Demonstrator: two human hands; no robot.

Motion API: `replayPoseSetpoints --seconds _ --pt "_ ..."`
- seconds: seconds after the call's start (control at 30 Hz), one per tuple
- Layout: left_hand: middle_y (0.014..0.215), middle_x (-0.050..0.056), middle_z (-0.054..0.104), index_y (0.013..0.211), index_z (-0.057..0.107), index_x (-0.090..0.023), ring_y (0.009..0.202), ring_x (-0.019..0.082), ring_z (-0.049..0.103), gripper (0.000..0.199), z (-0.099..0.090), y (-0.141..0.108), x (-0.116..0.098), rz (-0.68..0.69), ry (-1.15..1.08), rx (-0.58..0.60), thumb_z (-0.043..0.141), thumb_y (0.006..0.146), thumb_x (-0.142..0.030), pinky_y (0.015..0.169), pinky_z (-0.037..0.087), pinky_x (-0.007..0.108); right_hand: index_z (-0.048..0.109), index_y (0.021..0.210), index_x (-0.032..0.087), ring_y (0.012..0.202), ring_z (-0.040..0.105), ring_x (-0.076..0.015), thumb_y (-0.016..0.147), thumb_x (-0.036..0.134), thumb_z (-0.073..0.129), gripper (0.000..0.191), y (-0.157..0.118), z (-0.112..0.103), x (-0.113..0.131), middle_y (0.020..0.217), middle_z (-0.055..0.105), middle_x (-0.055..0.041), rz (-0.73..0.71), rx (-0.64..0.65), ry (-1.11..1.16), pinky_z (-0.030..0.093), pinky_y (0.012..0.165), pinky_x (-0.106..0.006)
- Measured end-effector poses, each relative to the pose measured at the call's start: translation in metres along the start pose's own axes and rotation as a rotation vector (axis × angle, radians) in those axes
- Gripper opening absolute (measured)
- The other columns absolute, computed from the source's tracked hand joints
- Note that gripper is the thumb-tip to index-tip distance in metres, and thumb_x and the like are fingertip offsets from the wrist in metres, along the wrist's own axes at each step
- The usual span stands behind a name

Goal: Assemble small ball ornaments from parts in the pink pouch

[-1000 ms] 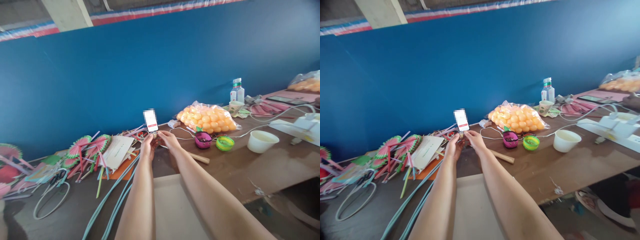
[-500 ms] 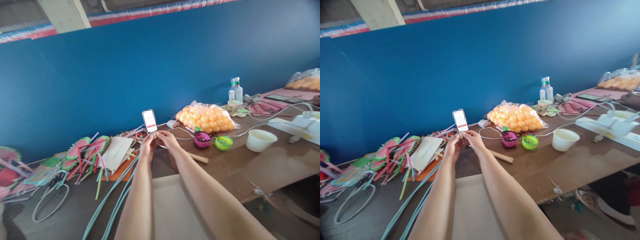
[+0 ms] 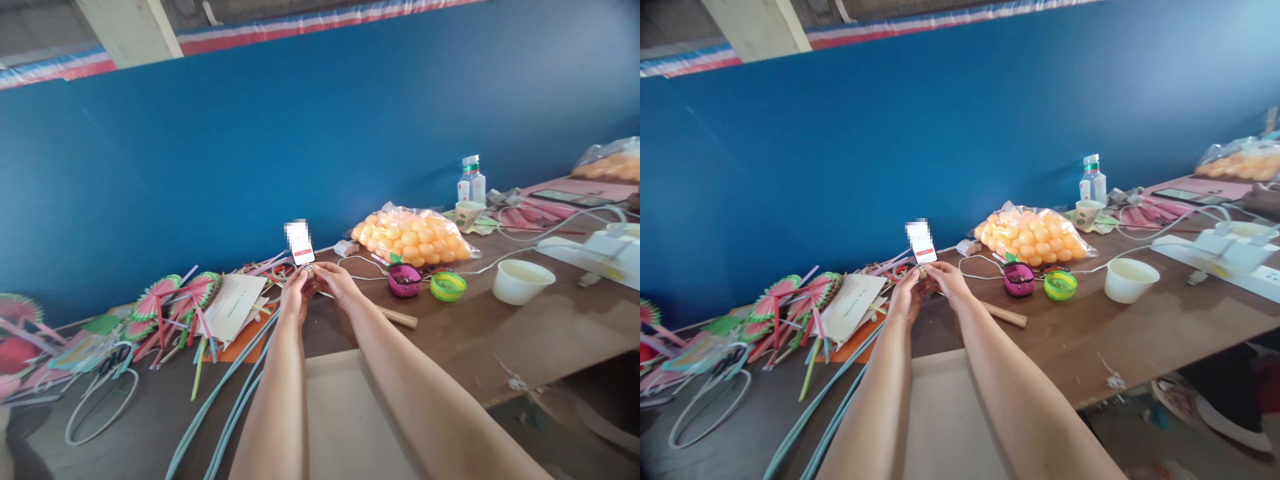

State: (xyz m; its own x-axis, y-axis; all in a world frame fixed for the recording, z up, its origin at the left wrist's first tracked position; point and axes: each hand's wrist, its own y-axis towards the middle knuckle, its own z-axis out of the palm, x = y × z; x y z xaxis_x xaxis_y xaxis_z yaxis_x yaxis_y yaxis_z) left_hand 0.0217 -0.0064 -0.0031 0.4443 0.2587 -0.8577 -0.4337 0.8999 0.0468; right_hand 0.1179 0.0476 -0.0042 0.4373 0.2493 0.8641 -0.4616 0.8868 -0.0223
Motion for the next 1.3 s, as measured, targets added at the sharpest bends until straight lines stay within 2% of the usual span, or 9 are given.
replayPoseSetpoints --seconds 0.33,0.5,0.6,0.73,0.83,1.0,1.17,1.23,1.3 --pt "0.080 0.005 0.067 0.093 0.069 -0.014 0.066 0.012 0.061 0.028 0.001 0.001 0.001 -0.026 -0.024 -0.014 0.074 0.069 -0.026 0.058 0.046 0.021 0.070 0.086 0.019 0.063 0.058 -0.0100 0.068 0.037 0.077 0.026 0.004 -0.001 -0.005 0.074 0.066 0.0000 -0.005 -0.015 -0.028 0.047 0.056 -0.020" --pt "0.079 0.005 0.066 0.091 0.068 -0.012 0.062 0.011 0.059 0.022 0.000 0.002 0.000 -0.070 -0.099 -0.021 0.071 0.072 -0.023 0.057 0.047 0.021 0.070 0.086 0.018 0.062 0.056 -0.0093 0.074 0.041 0.072 0.026 0.005 -0.001 -0.006 0.080 0.067 -0.0018 -0.011 -0.087 -0.073 0.045 0.052 -0.018" --pt "0.075 0.005 0.065 0.087 0.066 -0.012 0.059 0.010 0.058 0.017 -0.003 0.005 0.001 -0.097 -0.153 -0.073 0.070 0.073 -0.021 0.057 0.048 0.021 0.071 0.088 0.018 0.062 0.055 -0.0090 0.077 0.042 0.069 0.026 0.003 0.000 -0.005 0.089 0.068 -0.0038 -0.016 -0.138 -0.094 0.045 0.051 -0.018" --pt "0.068 0.004 0.062 0.084 0.065 -0.012 0.056 0.009 0.056 0.009 -0.005 0.008 0.002 -0.148 -0.167 -0.187 0.065 0.078 -0.020 0.053 0.048 0.020 0.070 0.086 0.017 0.060 0.055 -0.0091 0.075 0.039 0.069 0.025 0.003 0.001 -0.003 0.087 0.067 -0.0047 -0.039 -0.240 -0.135 0.044 0.049 -0.018" --pt "0.066 0.004 0.062 0.083 0.064 -0.012 0.054 0.009 0.056 0.007 -0.004 0.009 0.002 -0.187 -0.176 -0.246 0.062 0.081 -0.019 0.052 0.049 0.019 0.069 0.085 0.017 0.058 0.053 -0.0092 0.075 0.036 0.066 0.022 0.006 0.001 -0.005 0.082 0.066 -0.0040 -0.099 -0.309 -0.186 0.041 0.046 -0.018" --pt "0.064 0.003 0.060 0.078 0.061 -0.011 0.050 0.007 0.054 0.010 -0.001 0.009 -0.002 -0.230 -0.193 -0.272 0.056 0.086 -0.015 0.050 0.048 0.017 0.067 0.081 0.016 0.053 0.052 -0.0100 0.076 0.035 0.059 0.021 0.009 0.007 -0.004 0.072 0.064 -0.0009 -0.319 -0.367 -0.304 0.040 0.048 -0.020" --pt "0.059 0.001 0.057 0.073 0.056 -0.013 0.049 0.006 0.054 0.014 0.000 0.009 -0.003 -0.251 -0.201 -0.318 0.056 0.087 -0.013 0.052 0.049 0.016 0.069 0.086 0.018 0.063 0.059 -0.0126 0.083 0.038 0.051 0.027 0.012 0.016 0.032 0.078 0.068 -0.0017 -0.502 -0.335 -0.593 0.045 0.060 -0.023" --pt "0.059 0.000 0.057 0.073 0.056 -0.013 0.049 0.006 0.054 0.014 -0.001 0.008 -0.002 -0.248 -0.188 -0.318 0.057 0.086 -0.014 0.051 0.049 0.016 0.070 0.085 0.018 0.067 0.060 -0.0129 0.085 0.034 0.050 0.025 0.011 0.013 0.059 0.080 0.069 -0.0018 -0.497 -0.288 -0.805 0.045 0.063 -0.022" --pt "0.058 0.000 0.057 0.072 0.056 -0.013 0.049 0.006 0.054 0.014 -0.002 0.009 -0.001 -0.245 -0.181 -0.317 0.058 0.086 -0.015 0.050 0.049 0.016 0.070 0.080 0.018 0.067 0.060 -0.0134 0.081 0.027 0.055 0.018 0.005 0.003 0.089 0.077 0.069 -0.0012 -0.430 -0.154 -1.129 0.043 0.063 -0.022"
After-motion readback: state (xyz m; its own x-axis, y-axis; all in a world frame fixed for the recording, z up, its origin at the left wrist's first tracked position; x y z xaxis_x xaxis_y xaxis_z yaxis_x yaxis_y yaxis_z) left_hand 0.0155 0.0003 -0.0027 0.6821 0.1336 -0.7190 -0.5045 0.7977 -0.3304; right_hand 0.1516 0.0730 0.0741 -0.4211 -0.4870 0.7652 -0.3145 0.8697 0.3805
